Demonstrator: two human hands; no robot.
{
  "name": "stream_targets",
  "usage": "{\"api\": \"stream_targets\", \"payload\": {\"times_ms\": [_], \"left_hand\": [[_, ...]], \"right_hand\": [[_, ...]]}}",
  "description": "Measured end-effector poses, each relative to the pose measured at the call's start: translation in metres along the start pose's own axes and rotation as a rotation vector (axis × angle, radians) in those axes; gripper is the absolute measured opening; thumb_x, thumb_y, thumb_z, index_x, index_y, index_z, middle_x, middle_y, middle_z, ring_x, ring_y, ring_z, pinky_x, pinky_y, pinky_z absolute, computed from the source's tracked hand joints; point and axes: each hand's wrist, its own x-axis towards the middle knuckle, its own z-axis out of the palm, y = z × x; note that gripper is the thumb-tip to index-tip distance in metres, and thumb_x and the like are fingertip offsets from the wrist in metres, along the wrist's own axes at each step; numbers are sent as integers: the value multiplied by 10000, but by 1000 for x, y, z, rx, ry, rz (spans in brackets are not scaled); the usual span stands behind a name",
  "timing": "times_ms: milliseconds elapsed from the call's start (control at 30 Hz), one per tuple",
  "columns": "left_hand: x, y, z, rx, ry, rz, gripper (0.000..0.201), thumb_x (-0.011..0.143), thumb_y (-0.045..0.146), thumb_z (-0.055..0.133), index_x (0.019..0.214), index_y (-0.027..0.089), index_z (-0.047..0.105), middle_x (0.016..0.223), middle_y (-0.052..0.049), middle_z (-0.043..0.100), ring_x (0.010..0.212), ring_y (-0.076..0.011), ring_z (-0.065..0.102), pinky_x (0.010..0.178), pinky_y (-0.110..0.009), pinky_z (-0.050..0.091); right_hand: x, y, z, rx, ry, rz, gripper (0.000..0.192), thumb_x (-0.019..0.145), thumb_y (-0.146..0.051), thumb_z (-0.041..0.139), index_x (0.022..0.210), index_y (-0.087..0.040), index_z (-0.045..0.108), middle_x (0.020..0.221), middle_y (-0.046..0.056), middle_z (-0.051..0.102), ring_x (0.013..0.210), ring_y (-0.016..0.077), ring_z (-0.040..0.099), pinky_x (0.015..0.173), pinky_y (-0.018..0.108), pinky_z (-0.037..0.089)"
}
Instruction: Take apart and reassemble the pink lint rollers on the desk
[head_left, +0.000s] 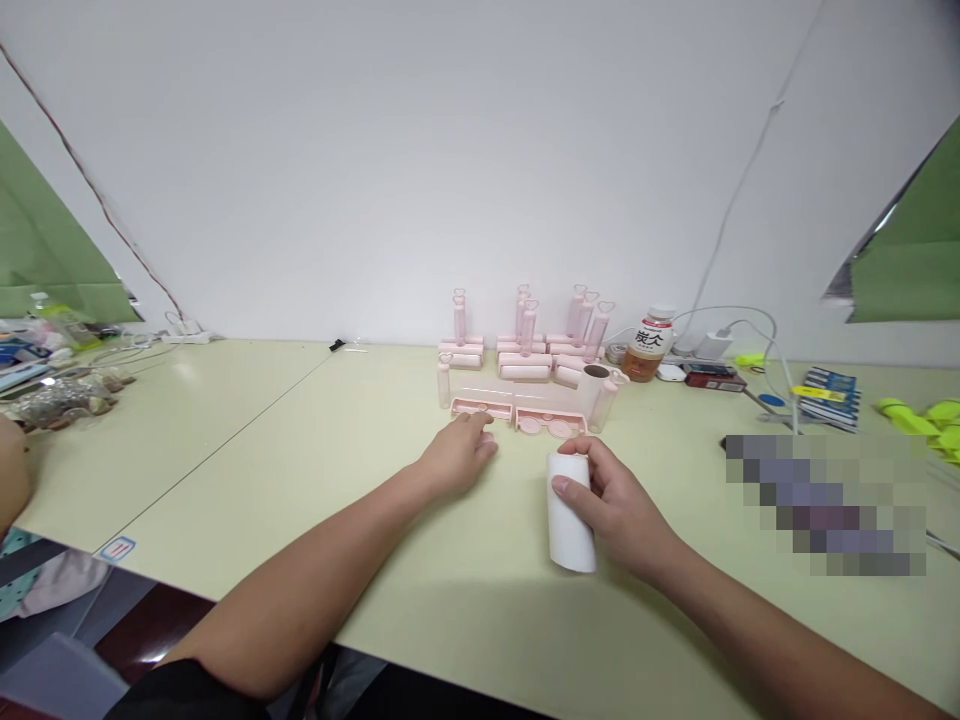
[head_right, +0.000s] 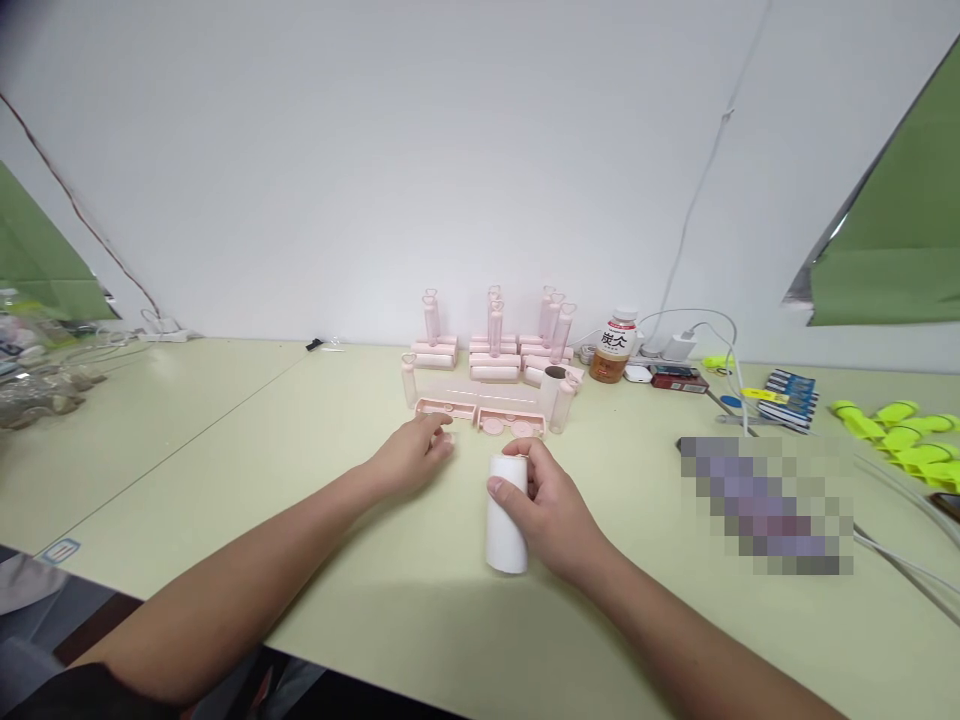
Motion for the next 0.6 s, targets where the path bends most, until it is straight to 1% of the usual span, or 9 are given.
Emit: {"api": "stream_targets", "payload": {"times_ms": [33,100,167,233,333,367,433,533,600], "left_hand": [[0,2,0,-86,17,11,412,912,349,449,1285,181,497,1121,-95,626,890,-198,627,771,-315,490],[-1,5,2,-308,42,2,411,873,387,525,1231,186,526,1025,-54,637,733,-145,616,672,-276,498],[-1,7,3,-525,41,-49,384,812,377,605,1137,175,570,946,-30,628,612,-106,575,567,-250,489],[-1,9,5,-686,14,-112,364,764,333,649,1080,162,588,879,-20,617,560,-90,547,499,-236,483],[2,11,5,-936,-39,-166,277,721,263,664,965,142,614,757,-18,618,584,-109,568,519,-249,514],[2,12,5,-1009,-39,-166,216,710,245,664,892,137,619,719,-17,617,607,-118,583,549,-256,523],[3,14,4,-1128,9,-149,137,690,231,675,756,140,597,680,-11,603,663,-136,618,598,-261,524],[2,18,1,-1222,118,-119,203,670,246,712,654,144,537,753,-10,588,791,-181,666,638,-262,520],[0,21,1,-1235,152,-112,272,676,271,726,611,141,497,836,-27,599,860,-212,678,670,-282,525]], "right_hand": [[1,0,0,2,22,-5,340,805,-479,599,997,-248,439,723,-41,495,639,151,486,542,264,401],[3,1,-1,22,56,-12,330,794,-475,605,957,-243,437,725,-41,483,628,142,478,526,256,399],[4,1,-1,58,79,-3,347,784,-484,609,960,-242,432,711,-47,474,586,132,472,492,252,399],[6,1,-1,102,102,14,397,774,-500,613,1013,-242,430,695,-55,481,520,124,474,460,262,410],[7,0,-1,198,159,31,470,764,-510,632,1097,-245,433,740,-51,522,476,124,518,471,298,469],[7,-1,-1,243,177,38,468,762,-500,644,1102,-249,442,774,-44,537,494,128,543,495,311,496],[7,-2,-3,345,196,66,412,762,-464,666,1058,-251,474,837,-29,562,565,136,584,556,325,541],[8,-3,-5,494,201,103,302,760,-392,692,940,-235,507,900,-9,588,702,150,612,645,324,576],[9,-3,-6,564,208,112,263,756,-358,700,876,-224,508,894,-6,595,756,157,616,679,323,584]]}}
